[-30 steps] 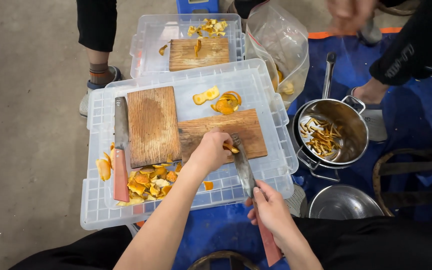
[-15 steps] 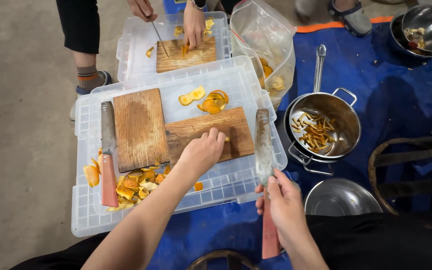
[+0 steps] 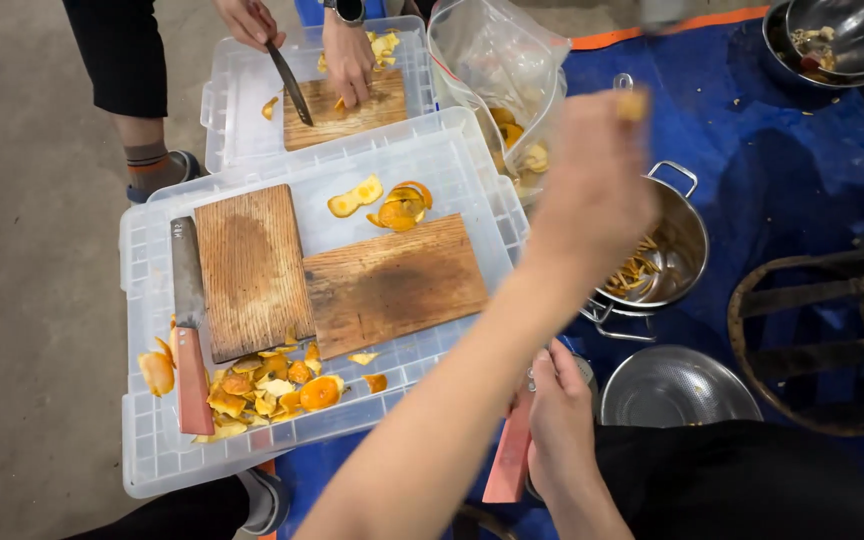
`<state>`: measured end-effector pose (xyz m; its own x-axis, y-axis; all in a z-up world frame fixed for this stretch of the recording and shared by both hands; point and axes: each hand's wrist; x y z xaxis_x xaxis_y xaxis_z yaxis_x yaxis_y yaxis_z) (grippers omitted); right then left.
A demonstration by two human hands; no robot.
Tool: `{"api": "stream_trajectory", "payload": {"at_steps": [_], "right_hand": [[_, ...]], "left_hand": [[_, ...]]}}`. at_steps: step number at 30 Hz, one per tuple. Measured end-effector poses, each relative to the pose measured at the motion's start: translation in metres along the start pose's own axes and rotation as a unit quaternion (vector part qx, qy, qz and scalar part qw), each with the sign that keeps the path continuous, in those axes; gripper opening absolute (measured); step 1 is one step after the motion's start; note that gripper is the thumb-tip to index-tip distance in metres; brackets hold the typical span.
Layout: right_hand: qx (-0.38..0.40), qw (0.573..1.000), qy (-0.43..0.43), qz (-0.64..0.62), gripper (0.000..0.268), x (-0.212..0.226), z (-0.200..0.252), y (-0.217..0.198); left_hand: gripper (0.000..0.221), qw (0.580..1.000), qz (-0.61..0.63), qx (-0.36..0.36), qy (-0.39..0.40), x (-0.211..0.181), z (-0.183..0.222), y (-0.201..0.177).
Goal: Slicing orange peels into thin strips on a wooden cutting board placed over a plastic crate.
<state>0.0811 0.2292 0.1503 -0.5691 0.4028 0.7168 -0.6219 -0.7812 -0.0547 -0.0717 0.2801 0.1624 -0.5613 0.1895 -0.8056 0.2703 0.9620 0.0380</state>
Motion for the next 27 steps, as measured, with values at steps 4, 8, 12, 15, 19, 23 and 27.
{"api": "stream_trajectory", "payload": {"at_steps": [4, 8, 12, 15, 19, 23, 27], "right_hand": [[-0.020, 0.999, -0.022, 0.043, 0.015, -0.025, -0.017, -0.007], [-0.018, 0.999, 0.028, 0.039, 0.033, -0.010, -0.009, 0.003], [0.053, 0.995, -0.070, -0.042, 0.025, -0.048, -0.037, -0.004], [0.045, 0.998, -0.032, -0.022, 0.028, -0.031, -0.025, -0.001], [0.053, 0.998, -0.009, 0.015, 0.039, -0.018, -0.015, 0.001], [0.065, 0.995, -0.027, 0.069, 0.035, -0.025, -0.018, 0.006], [0.093, 0.981, -0.040, 0.168, 0.055, -0.031, -0.012, 0.011]], "left_hand": [[0.084, 0.908, -0.211, 0.122, -0.339, -0.004, -0.013, 0.038], [0.064, 0.891, -0.221, 0.202, -0.342, 0.004, -0.010, 0.007], [0.022, 0.921, -0.227, 0.116, -0.295, 0.028, 0.001, -0.052], [0.022, 0.928, -0.234, -0.003, -0.291, 0.074, 0.005, -0.123], [0.078, 0.768, -0.480, -0.085, -0.414, 0.104, 0.006, -0.217], [0.069, 0.808, -0.343, -0.135, -0.459, 0.086, 0.021, -0.255], [0.038, 0.855, -0.298, -0.143, -0.399, 0.135, 0.048, -0.289]]}}
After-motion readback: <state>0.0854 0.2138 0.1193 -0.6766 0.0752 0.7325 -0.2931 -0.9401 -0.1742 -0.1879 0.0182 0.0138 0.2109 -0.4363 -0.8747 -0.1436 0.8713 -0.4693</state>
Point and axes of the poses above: each hand's wrist, its own z-axis away from the middle knuckle, its own y-axis out of the palm, x = y × z, and after that the axes turned 15 degrees about z, right-handed
